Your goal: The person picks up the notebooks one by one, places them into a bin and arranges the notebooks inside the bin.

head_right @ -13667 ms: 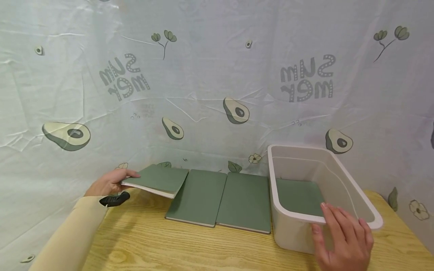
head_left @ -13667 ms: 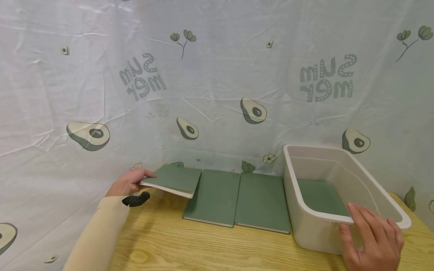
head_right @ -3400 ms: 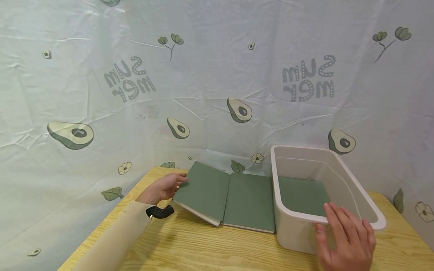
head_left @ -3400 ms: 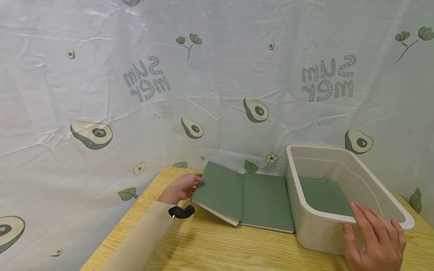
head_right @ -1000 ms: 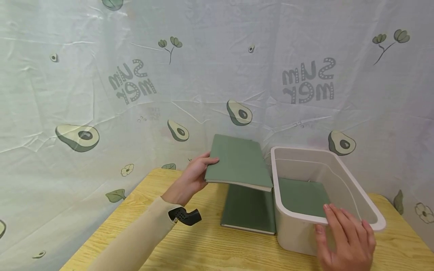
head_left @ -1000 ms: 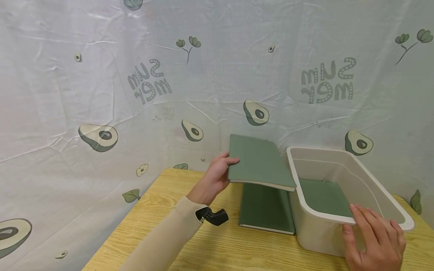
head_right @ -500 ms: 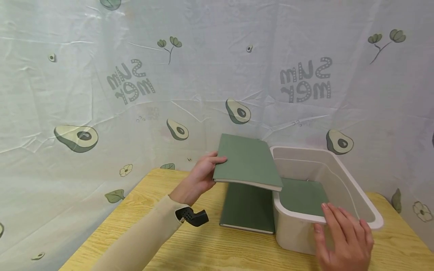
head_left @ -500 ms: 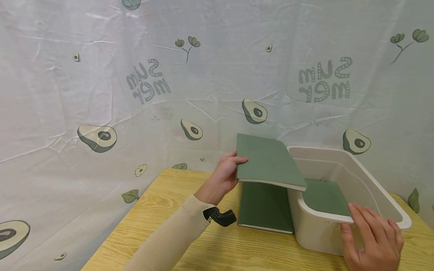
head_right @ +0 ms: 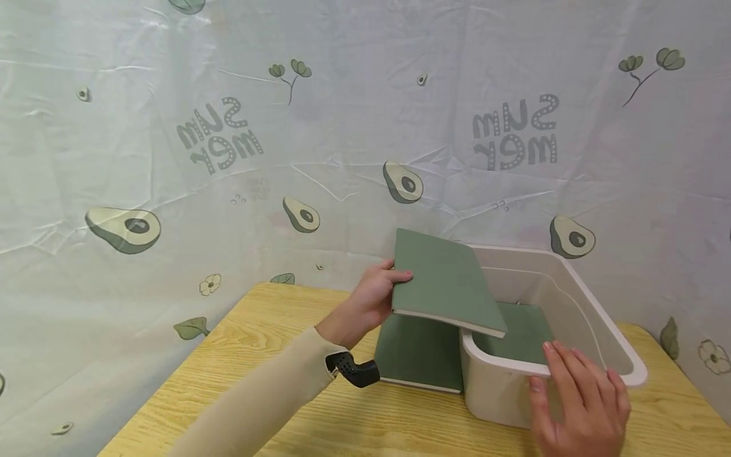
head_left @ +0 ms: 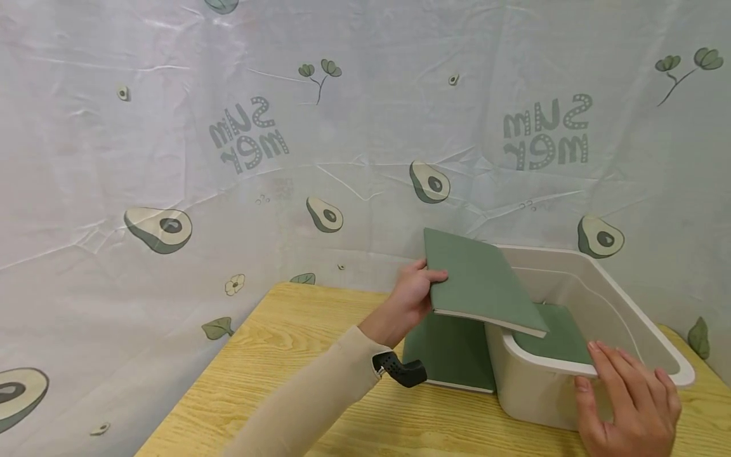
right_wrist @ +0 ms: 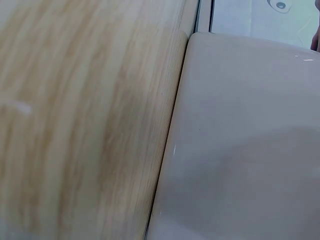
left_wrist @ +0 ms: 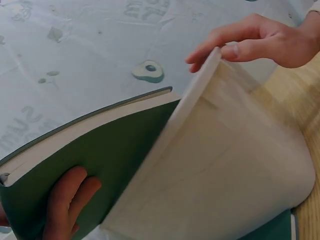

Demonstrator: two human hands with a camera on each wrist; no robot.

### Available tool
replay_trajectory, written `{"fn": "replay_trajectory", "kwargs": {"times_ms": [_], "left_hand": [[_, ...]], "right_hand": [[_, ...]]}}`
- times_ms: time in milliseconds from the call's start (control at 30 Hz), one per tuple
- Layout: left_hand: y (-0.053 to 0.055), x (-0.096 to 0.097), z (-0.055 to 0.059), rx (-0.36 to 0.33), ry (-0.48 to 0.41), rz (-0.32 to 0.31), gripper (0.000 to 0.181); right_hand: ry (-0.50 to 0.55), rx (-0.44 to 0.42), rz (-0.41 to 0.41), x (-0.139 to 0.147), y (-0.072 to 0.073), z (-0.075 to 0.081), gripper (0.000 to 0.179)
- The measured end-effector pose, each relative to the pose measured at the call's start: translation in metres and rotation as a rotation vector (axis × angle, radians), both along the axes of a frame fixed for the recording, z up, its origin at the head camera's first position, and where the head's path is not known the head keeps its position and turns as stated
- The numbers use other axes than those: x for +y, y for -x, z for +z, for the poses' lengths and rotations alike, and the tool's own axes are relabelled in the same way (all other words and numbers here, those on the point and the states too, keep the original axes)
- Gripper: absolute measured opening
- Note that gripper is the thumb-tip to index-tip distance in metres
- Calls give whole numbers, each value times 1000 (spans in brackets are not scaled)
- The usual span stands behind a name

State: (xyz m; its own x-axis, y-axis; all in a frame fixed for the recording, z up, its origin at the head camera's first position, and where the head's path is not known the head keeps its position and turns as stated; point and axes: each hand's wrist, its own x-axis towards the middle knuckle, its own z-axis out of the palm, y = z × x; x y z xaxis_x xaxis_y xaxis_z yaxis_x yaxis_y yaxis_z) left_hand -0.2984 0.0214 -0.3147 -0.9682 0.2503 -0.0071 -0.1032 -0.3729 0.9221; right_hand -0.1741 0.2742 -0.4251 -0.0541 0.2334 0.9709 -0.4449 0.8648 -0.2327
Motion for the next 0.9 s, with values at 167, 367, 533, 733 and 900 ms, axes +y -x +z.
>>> {"fn": "replay_trajectory", "kwargs": {"times_ms": [167,367,533,733,900], "left_hand": [[-2,16,-1,-20,38,2,59],[-3,38,3,-25,72,7,52],[-4,59,6,-34,85,22,46],[-6,88,8,-48,146,45,35],[-10,109,12,-83,205,37,27]], "right_hand": [[-6,9,-2,1,4,0,49],[-1,14,-6,3,6,-1,49],[-7,-13,-9,6,5,-2,50],[-12,-20,-9,9,8,-5,49],[-19,-42,-11,6,5,-1,50]]}}
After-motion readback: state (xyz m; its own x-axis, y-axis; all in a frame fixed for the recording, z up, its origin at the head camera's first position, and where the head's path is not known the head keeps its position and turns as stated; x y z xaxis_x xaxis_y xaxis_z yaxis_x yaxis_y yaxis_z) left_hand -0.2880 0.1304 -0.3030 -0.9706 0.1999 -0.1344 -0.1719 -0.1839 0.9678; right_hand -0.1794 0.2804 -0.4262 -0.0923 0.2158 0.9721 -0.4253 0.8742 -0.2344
